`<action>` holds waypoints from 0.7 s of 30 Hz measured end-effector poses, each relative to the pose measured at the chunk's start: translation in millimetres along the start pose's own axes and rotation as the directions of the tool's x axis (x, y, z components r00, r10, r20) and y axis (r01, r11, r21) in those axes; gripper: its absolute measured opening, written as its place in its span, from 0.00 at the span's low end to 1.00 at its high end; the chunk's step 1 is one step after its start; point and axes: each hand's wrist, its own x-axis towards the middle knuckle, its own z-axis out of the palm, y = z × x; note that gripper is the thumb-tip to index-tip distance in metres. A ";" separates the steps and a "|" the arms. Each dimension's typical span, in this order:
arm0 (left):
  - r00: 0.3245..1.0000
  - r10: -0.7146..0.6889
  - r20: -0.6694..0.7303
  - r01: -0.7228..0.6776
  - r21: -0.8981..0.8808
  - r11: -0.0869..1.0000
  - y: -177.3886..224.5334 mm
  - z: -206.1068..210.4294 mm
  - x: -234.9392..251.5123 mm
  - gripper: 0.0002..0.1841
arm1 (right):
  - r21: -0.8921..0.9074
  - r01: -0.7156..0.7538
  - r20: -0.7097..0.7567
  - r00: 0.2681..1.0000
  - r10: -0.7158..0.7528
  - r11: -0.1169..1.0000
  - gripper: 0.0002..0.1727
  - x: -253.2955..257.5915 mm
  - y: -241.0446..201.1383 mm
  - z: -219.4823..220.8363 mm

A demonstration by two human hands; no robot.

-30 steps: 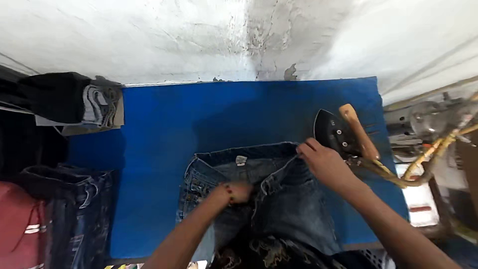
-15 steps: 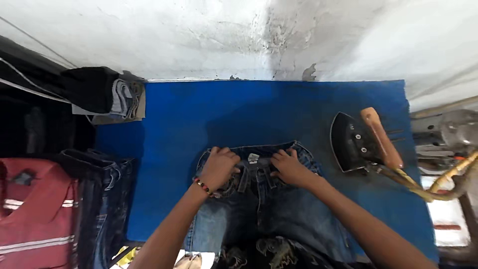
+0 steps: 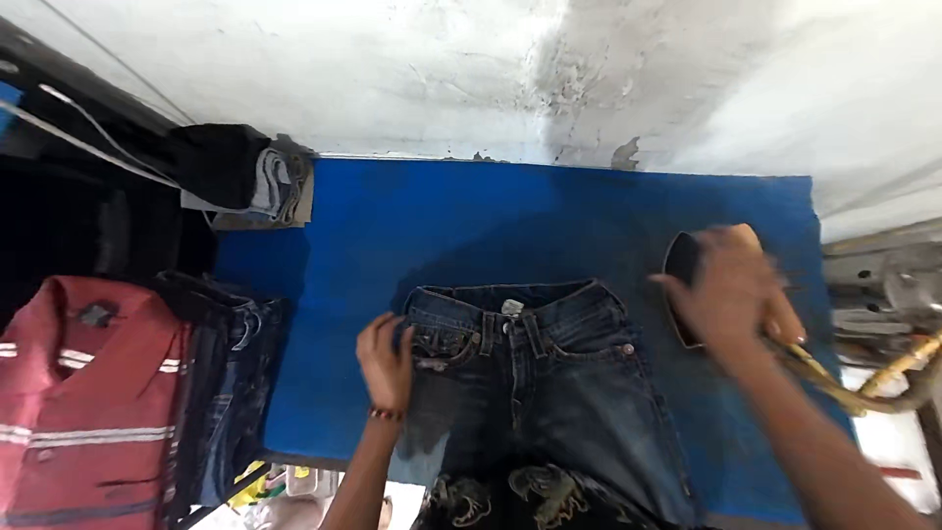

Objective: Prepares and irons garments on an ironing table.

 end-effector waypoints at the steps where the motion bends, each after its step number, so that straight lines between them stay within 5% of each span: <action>1: 1.000 -0.001 -0.028 0.001 0.002 1.000 -13.2 -8.7 -22.8 0.15 | 0.012 -0.137 -0.011 0.990 0.138 0.990 0.46 0.1 36.0 -12.4; 3: 0.993 0.105 0.051 -0.106 0.025 0.994 -24.7 -13.2 -63.0 0.13 | 0.092 -0.374 0.028 0.928 0.373 0.923 0.52 -1.8 95.0 -10.5; 5: 0.955 0.204 0.214 -0.218 0.045 0.975 -18.5 -4.5 -78.7 0.16 | 0.136 -0.527 0.091 0.850 0.519 0.839 0.52 -0.8 109.4 -1.0; 7: 0.943 0.186 0.275 -0.220 0.098 0.971 -10.0 10.4 -72.8 0.22 | 0.186 -0.600 0.127 0.800 0.587 0.778 0.49 5.7 109.5 4.4; 11: 0.959 0.174 0.222 -0.209 0.143 0.967 -9.4 24.7 -57.0 0.15 | 0.363 -0.709 0.466 0.700 0.540 0.605 0.34 11.6 115.0 -15.1; 14: 0.962 0.152 0.226 -0.172 0.075 0.982 -16.1 13.5 -50.3 0.13 | 0.298 -0.606 0.491 0.760 0.426 0.737 0.27 -6.7 67.9 -46.7; 17: 0.996 -0.002 0.086 0.004 -0.021 1.000 -24.9 -1.8 -66.1 0.19 | 0.189 -0.344 0.473 0.852 0.222 0.920 0.26 -49.1 -8.3 -47.4; 19: 0.997 -0.070 -0.034 0.068 -0.048 0.997 -26.9 -2.6 -91.8 0.24 | 0.072 -0.190 0.534 0.836 0.123 0.979 0.33 -64.6 -69.8 -26.4; 21: 0.999 0.024 -0.033 -0.023 0.023 0.999 -27.6 4.9 -127.9 0.26 | -0.001 -0.067 0.620 0.783 0.053 0.998 0.32 -69.5 -108.4 6.5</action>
